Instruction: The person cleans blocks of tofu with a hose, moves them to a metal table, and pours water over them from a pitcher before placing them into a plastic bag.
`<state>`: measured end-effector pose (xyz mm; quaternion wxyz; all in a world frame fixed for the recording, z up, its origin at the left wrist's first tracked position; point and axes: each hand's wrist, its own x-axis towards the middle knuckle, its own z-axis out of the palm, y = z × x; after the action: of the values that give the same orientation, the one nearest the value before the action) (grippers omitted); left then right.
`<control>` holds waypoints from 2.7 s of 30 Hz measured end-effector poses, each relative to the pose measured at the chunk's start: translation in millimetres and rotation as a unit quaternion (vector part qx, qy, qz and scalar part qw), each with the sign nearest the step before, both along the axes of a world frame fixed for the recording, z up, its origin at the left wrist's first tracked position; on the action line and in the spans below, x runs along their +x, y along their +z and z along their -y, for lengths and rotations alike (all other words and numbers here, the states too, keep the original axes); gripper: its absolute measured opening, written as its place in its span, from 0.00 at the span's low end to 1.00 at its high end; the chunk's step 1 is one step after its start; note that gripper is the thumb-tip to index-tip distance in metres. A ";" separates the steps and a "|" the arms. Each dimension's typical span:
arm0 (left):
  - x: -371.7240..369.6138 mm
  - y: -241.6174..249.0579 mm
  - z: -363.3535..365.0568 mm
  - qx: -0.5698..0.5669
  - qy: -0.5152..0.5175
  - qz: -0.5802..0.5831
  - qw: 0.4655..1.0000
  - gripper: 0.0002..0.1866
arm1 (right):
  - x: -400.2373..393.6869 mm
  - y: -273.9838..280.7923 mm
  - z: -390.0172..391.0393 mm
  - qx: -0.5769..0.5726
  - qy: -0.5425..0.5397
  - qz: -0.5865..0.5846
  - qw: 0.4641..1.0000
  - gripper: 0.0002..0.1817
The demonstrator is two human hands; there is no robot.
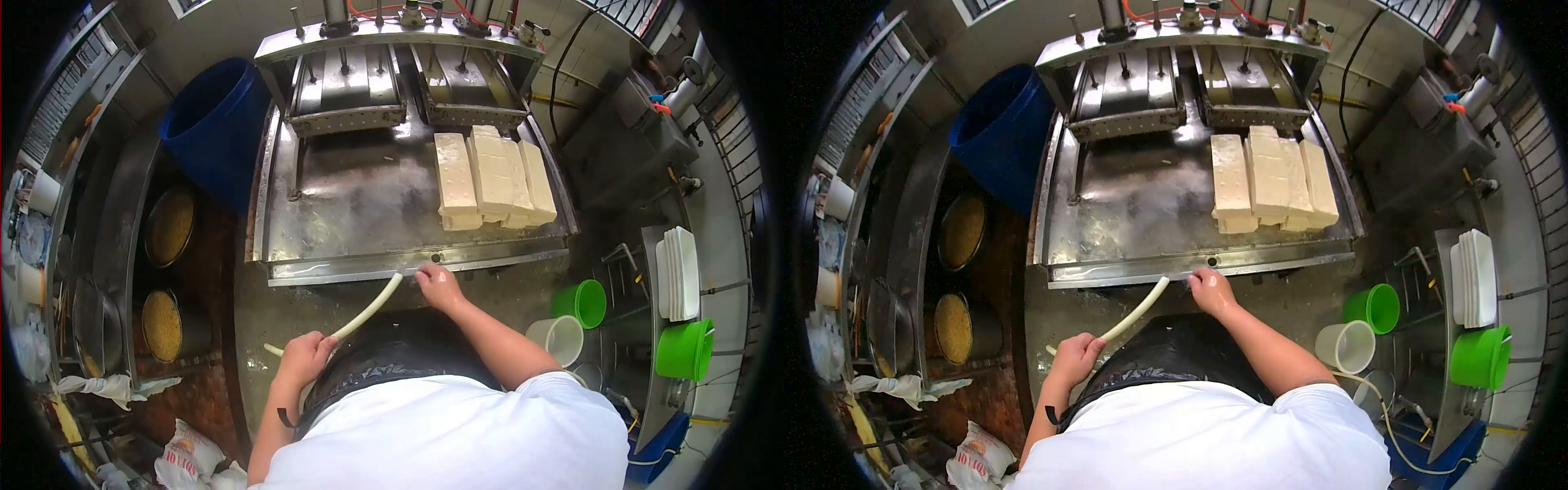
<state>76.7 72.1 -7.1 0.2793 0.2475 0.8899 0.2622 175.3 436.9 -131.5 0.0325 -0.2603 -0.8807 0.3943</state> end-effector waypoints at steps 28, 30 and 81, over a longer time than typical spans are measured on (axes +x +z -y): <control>-18.1 -1.7 -162.8 -0.080 -0.163 -0.006 0.983 0.21 | 42.5 5.7 -12.6 0.076 0.041 -0.128 0.988 0.19; -23.7 -1.0 -176.4 -0.078 -0.183 -0.020 0.980 0.21 | 43.0 11.9 -16.4 0.110 0.055 -0.175 0.977 0.22; 307.9 -209.3 247.8 -0.203 0.533 0.167 0.804 0.36 | -19.4 -69.2 -50.7 0.302 0.229 -0.120 0.918 0.13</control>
<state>384.6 -175.8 -216.4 0.2837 -0.3762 0.8540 0.2207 155.8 487.6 -200.7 0.1234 0.0199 -0.9831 0.1341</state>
